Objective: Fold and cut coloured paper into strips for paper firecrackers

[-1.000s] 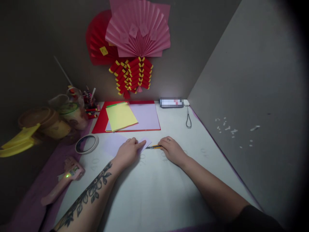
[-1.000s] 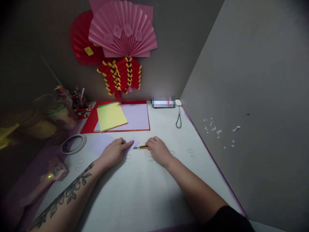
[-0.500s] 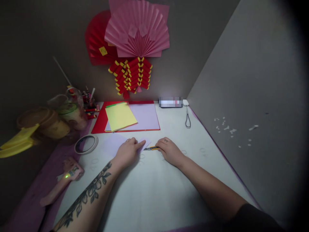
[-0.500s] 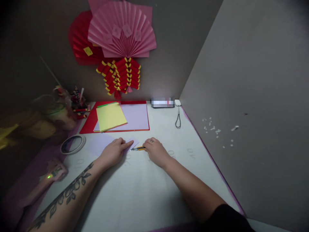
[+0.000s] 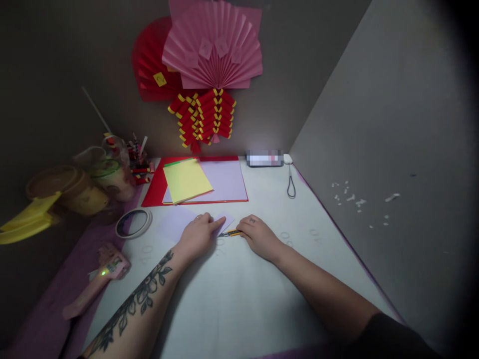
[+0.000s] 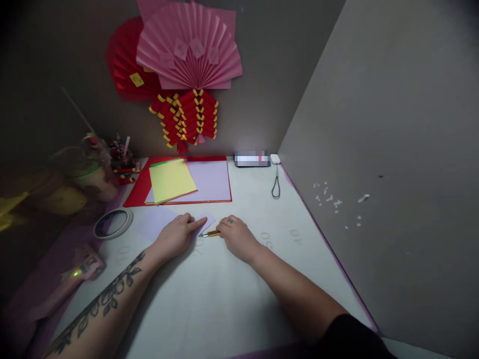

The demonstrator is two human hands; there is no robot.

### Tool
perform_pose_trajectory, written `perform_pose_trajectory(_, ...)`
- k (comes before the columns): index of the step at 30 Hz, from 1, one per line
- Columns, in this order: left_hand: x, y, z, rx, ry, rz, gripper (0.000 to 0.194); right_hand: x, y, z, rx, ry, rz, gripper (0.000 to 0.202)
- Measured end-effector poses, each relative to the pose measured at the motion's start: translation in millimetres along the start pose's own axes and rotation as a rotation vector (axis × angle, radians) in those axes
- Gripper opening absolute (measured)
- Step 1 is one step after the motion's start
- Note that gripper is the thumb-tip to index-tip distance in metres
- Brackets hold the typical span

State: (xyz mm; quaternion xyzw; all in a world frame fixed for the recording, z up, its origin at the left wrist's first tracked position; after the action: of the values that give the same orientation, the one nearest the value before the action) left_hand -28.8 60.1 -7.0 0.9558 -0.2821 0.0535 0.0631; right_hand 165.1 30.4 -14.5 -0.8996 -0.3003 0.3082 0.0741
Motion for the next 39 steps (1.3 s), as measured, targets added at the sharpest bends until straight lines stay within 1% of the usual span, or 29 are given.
perform_pose_trajectory(6, -1, -1, 0.1, 0.002, 0.010, 0.000, 0.047, -6, -2, 6, -0.020, -0.013, -0.014, 0.017)
perform_pose_trajectory(12, -3, -3, 1.4, 0.005, 0.031, 0.020, 0.049, -18, -1, 14, -0.075, -0.048, -0.095, 0.017)
perform_pose_trajectory(15, -5, -2, 2.2, 0.038, 0.046, 0.022, 0.049, -24, 0, 9, -0.096, -0.072, -0.199, 0.015)
perform_pose_trajectory(17, -6, -1, 1.6, 0.063, 0.073, 0.018, 0.048, -20, 2, 0, -0.051, -0.095, -0.243, 0.017)
perform_pose_trajectory(18, -6, 0, 0.9, 0.075, 0.093, 0.011, 0.047, -13, 3, -7, 0.011, -0.098, -0.227, 0.018)
perform_pose_trajectory(19, -6, 1, 0.1, 0.087, 0.116, 0.002, 0.045, -3, 4, -15, 0.099, -0.088, -0.175, 0.019)
perform_pose_trajectory(21, -6, 3, -2.0, 0.118, 0.161, -0.023, 0.040, 24, 8, -32, 0.297, -0.021, 0.015, 0.020)
perform_pose_trajectory(22, -6, 4, -3.1, 0.134, 0.179, -0.034, 0.038, 39, 10, -38, 0.371, 0.037, 0.135, 0.020)
perform_pose_trajectory(23, -5, 5, -4.1, 0.151, 0.193, -0.042, 0.036, 52, 11, -43, 0.406, 0.101, 0.252, 0.019)
perform_pose_trajectory(25, -4, 6, -5.5, 0.173, 0.200, -0.048, 0.035, 72, 13, -47, 0.377, 0.225, 0.446, 0.020)
perform_pose_trajectory(27, -2, 7, -5.9, 0.174, 0.192, -0.043, 0.037, 76, 14, -44, 0.310, 0.318, 0.549, 0.026)
perform_pose_trajectory(28, -2, 7, -5.8, 0.170, 0.187, -0.044, 0.038, 72, 13, -40, 0.281, 0.345, 0.556, 0.031)
perform_pose_trajectory(29, -1, 6, -5.4, 0.164, 0.184, -0.048, 0.037, 64, 11, -35, 0.253, 0.360, 0.533, 0.036)
perform_pose_trajectory(32, 0, 6, -4.2, 0.162, 0.183, -0.074, 0.035, 33, 6, -14, 0.108, 0.343, 0.349, 0.050)
perform_pose_trajectory(33, 0, 6, -4.0, 0.171, 0.182, -0.080, 0.033, 25, 4, -8, 0.052, 0.335, 0.301, 0.052)
perform_pose_trajectory(34, 1, 7, -4.0, 0.183, 0.180, -0.082, 0.033, 20, 3, -4, 0.008, 0.334, 0.283, 0.053)
perform_pose_trajectory(36, 2, 8, -4.7, 0.213, 0.170, -0.078, 0.032, 23, 3, -2, -0.024, 0.360, 0.336, 0.053)
perform_pose_trajectory(39, 5, 12, -7.1, 0.244, 0.123, -0.089, 0.037, 41, 3, -10, 0.012, 0.445, 0.465, 0.053)
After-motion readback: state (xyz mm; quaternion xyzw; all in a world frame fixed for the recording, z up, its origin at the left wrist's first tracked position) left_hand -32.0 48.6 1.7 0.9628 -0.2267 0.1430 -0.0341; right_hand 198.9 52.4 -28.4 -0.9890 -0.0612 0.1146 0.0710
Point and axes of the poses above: each hand's wrist, its own y-axis away from the middle knuckle, its own z-axis out of the palm, x = y × z, the point moved 3 cm from there along -y, towards the middle knuckle, and after that the axes turned 5 degrees about -y, right-handed, at the moved point
